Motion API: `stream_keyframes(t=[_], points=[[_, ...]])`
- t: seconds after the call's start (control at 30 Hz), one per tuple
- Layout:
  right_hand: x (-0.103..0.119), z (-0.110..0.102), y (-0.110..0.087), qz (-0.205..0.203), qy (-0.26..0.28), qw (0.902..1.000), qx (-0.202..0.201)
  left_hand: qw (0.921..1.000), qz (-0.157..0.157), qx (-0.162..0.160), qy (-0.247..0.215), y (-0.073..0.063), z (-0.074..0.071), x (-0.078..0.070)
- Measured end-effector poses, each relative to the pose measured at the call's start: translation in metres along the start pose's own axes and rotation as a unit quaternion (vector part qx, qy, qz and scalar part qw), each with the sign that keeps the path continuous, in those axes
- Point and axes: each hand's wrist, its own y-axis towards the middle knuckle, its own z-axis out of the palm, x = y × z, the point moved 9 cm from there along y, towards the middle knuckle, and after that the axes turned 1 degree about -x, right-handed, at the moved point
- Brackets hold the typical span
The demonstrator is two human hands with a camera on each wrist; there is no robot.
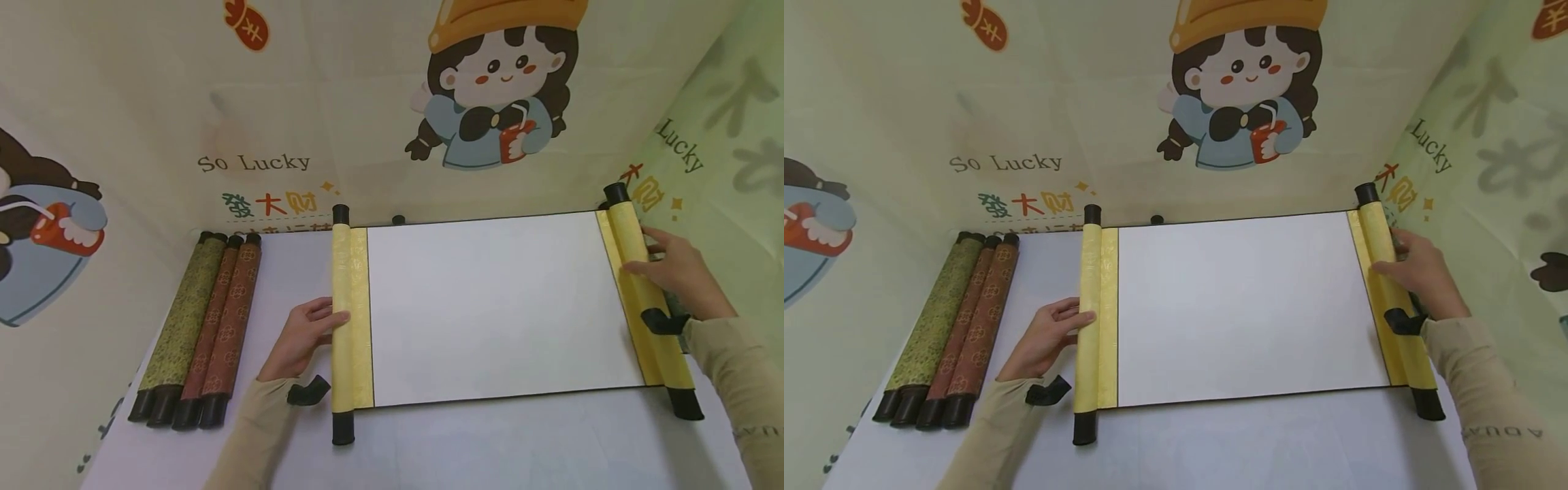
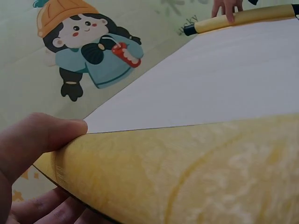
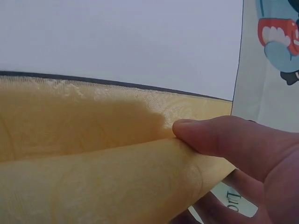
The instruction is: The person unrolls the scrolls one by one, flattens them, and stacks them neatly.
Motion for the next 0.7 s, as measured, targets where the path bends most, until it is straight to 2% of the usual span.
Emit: stream_keyframes(t=[0.17,0.47,0.7], points=[[-0.002,-0.007,0.006,-0.005,-0.021,0.9996,-0.019,0.9998,0.001,0.009,-0.018,0.005,0.012,-0.003],[0.000,-0.011,0.016,-0.017,-0.040,0.9987,-0.027,0.9993,-0.010,0.008,-0.035,0.015,0.025,-0.001],[-0.010,-0.012,0.027,-0.006,-0.048,0.9982,-0.037,0.9990,-0.008,0.011,-0.042,0.025,0.033,0.000]])
